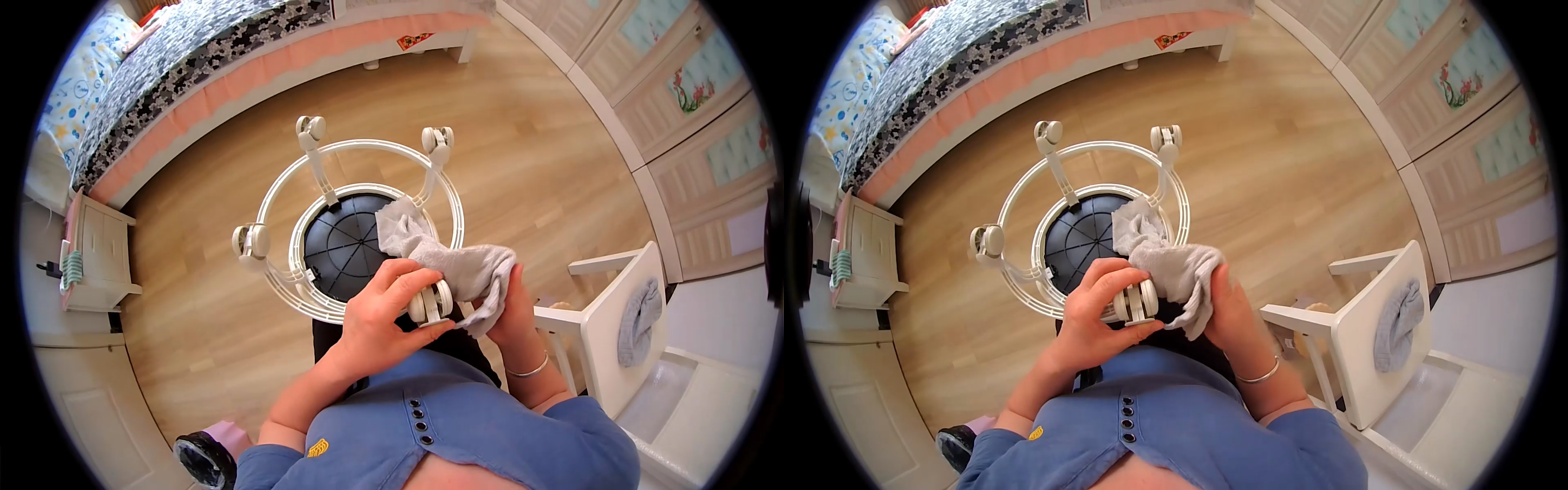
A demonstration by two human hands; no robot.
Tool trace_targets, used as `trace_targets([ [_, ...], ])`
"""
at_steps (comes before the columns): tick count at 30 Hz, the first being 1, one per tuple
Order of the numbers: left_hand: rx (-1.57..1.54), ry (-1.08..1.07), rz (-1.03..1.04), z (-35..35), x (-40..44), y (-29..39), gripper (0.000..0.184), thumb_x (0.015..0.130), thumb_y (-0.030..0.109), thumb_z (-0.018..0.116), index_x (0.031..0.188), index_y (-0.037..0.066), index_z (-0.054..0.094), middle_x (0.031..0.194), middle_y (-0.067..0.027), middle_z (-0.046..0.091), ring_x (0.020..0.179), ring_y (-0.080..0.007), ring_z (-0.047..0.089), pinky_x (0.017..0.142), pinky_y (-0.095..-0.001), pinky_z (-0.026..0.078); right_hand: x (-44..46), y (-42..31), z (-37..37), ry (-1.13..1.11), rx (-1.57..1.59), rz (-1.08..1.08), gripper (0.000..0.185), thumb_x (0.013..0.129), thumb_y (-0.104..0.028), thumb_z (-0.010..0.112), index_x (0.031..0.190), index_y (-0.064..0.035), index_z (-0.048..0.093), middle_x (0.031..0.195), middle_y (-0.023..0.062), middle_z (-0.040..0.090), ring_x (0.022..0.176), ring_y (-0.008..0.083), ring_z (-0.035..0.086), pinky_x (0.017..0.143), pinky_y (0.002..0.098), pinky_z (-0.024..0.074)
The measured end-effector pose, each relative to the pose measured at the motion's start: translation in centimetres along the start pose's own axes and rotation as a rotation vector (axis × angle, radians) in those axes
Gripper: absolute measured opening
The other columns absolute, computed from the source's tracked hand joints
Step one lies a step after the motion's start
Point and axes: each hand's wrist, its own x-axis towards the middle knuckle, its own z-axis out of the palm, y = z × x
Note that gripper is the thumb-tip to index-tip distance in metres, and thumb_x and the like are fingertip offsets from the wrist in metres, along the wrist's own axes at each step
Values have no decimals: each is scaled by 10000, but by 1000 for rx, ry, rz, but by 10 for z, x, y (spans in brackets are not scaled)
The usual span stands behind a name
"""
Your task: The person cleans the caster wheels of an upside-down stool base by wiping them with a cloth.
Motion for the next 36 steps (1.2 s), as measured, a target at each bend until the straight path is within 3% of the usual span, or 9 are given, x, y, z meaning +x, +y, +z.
trace_targets([
  [4,15,-17,-12,0,0,0,484,603,172,773,1024,71,556,992,-104,536,827,-255,580,671,-319,494,-1,0,5,-109,-77,-13,590,904,-499,317,1191,6,424,1136,102,509,1044,165,495,878,294,406],
  [6,19,-23,-12,0,1,1,480,607,177,770,1023,71,554,995,-104,536,836,-257,578,672,-322,493,1,1,5,-150,-65,-72,622,903,-469,355,1212,68,409,1190,124,481,1111,189,444,944,309,337],
  [10,25,-9,9,1,1,1,485,615,182,765,1032,72,544,1007,-104,537,847,-265,576,672,-332,491,1,-1,7,-187,-211,-108,630,897,-473,371,1210,73,416,1199,122,470,1123,194,429,957,313,323],
  [12,10,-1,18,0,-1,0,494,613,185,767,1036,71,538,1010,-105,536,846,-268,575,670,-333,491,1,0,11,-141,-237,-104,697,862,-548,372,1212,53,391,1183,128,476,1068,185,479,915,312,379],
  [19,24,-30,52,-4,-2,-4,500,612,205,771,1025,61,530,1003,-113,538,839,-281,575,657,-335,491,3,-4,13,-249,-194,-37,805,820,-643,330,1221,53,388,1203,128,468,1125,189,438,950,317,345],
  [21,40,-32,47,-3,-1,-3,494,614,212,770,1018,60,531,1003,-116,540,840,-283,576,657,-338,492,4,-6,13,-295,-41,5,781,856,-612,259,1257,50,364,1239,116,432,1138,190,411,983,309,291],
  [26,57,-27,23,-1,-2,-2,479,617,234,769,995,53,536,1005,-127,544,838,-289,580,657,-343,498,3,-2,4,-156,173,129,792,851,-613,271,1289,45,316,1300,158,395,1218,255,363,1025,357,254],
  [28,64,-26,13,0,-2,-1,482,612,235,771,986,44,536,996,-132,548,831,-291,581,657,-340,500,8,7,-6,-265,501,138,778,858,-602,257,1291,43,312,1321,173,370,1232,280,347,1034,390,243],
  [36,41,-4,18,2,-1,-2,484,606,215,776,983,34,531,969,-133,557,821,-290,584,648,-337,501,12,13,-10,-288,657,160,740,875,-573,257,1278,42,338,1304,181,390,1219,285,364,1028,402,251],
])
